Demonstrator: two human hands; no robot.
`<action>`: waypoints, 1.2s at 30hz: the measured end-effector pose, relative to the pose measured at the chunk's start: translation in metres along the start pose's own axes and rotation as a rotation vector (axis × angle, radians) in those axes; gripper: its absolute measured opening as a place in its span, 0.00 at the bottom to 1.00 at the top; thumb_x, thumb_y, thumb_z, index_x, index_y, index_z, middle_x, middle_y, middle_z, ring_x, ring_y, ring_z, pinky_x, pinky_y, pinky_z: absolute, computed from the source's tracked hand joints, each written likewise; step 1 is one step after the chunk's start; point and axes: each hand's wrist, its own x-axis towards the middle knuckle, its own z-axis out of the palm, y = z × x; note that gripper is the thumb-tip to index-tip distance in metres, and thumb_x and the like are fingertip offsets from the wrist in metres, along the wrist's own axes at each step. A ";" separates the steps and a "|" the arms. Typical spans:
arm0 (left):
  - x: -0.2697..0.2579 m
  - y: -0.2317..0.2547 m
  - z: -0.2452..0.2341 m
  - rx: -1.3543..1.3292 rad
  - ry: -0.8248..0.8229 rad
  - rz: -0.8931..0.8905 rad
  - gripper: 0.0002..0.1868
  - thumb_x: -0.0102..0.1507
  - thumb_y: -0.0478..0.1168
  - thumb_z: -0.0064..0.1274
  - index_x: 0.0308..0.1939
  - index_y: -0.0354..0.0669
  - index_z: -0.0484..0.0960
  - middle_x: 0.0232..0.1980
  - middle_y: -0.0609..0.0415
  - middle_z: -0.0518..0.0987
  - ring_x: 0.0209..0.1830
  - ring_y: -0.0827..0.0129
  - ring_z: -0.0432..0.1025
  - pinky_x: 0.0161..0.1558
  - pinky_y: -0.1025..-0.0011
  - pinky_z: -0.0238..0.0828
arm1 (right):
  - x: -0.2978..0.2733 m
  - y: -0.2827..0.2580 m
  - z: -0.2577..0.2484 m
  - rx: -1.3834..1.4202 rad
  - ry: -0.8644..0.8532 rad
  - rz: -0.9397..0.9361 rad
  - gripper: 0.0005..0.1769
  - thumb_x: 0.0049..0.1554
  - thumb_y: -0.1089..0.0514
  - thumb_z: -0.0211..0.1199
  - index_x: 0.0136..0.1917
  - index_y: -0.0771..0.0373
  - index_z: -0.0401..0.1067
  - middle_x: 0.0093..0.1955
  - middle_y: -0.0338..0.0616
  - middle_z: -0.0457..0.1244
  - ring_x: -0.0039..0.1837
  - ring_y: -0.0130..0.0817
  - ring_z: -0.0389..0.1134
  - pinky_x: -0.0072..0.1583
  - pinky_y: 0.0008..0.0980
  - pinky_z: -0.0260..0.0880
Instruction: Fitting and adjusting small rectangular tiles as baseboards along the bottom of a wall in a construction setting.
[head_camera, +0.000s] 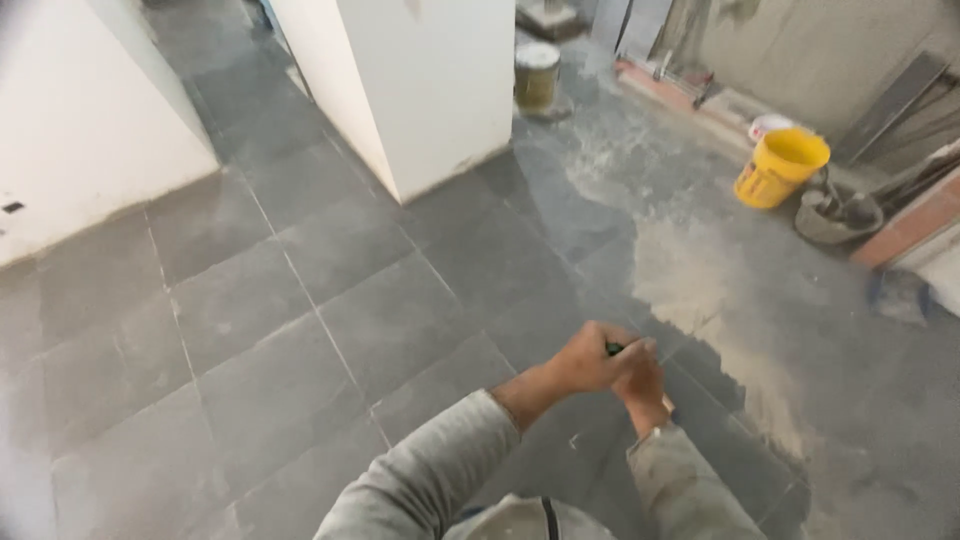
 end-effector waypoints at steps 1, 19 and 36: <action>0.000 -0.029 0.002 -0.002 0.002 0.000 0.17 0.68 0.51 0.53 0.37 0.41 0.86 0.23 0.58 0.77 0.20 0.76 0.66 0.23 0.71 0.65 | 0.005 0.025 0.036 -0.002 -0.001 -0.002 0.16 0.57 0.49 0.66 0.50 0.63 0.72 0.48 0.52 0.69 0.50 0.51 0.71 0.50 0.48 0.73; 0.052 0.055 -0.131 -0.049 0.225 0.039 0.26 0.68 0.57 0.50 0.27 0.40 0.81 0.18 0.64 0.70 0.18 0.79 0.63 0.21 0.72 0.61 | 0.086 -0.144 -0.018 0.539 -0.036 -0.134 0.19 0.62 0.48 0.56 0.61 0.58 0.72 0.43 0.54 0.71 0.50 0.54 0.74 0.47 0.49 0.72; 0.038 0.015 -0.167 -0.130 0.435 0.025 0.27 0.69 0.52 0.52 0.21 0.40 0.73 0.18 0.63 0.67 0.19 0.79 0.60 0.21 0.72 0.57 | 0.088 -0.136 0.084 0.573 -0.247 -0.180 0.29 0.63 0.39 0.52 0.34 0.67 0.69 0.28 0.49 0.66 0.34 0.43 0.70 0.39 0.45 0.67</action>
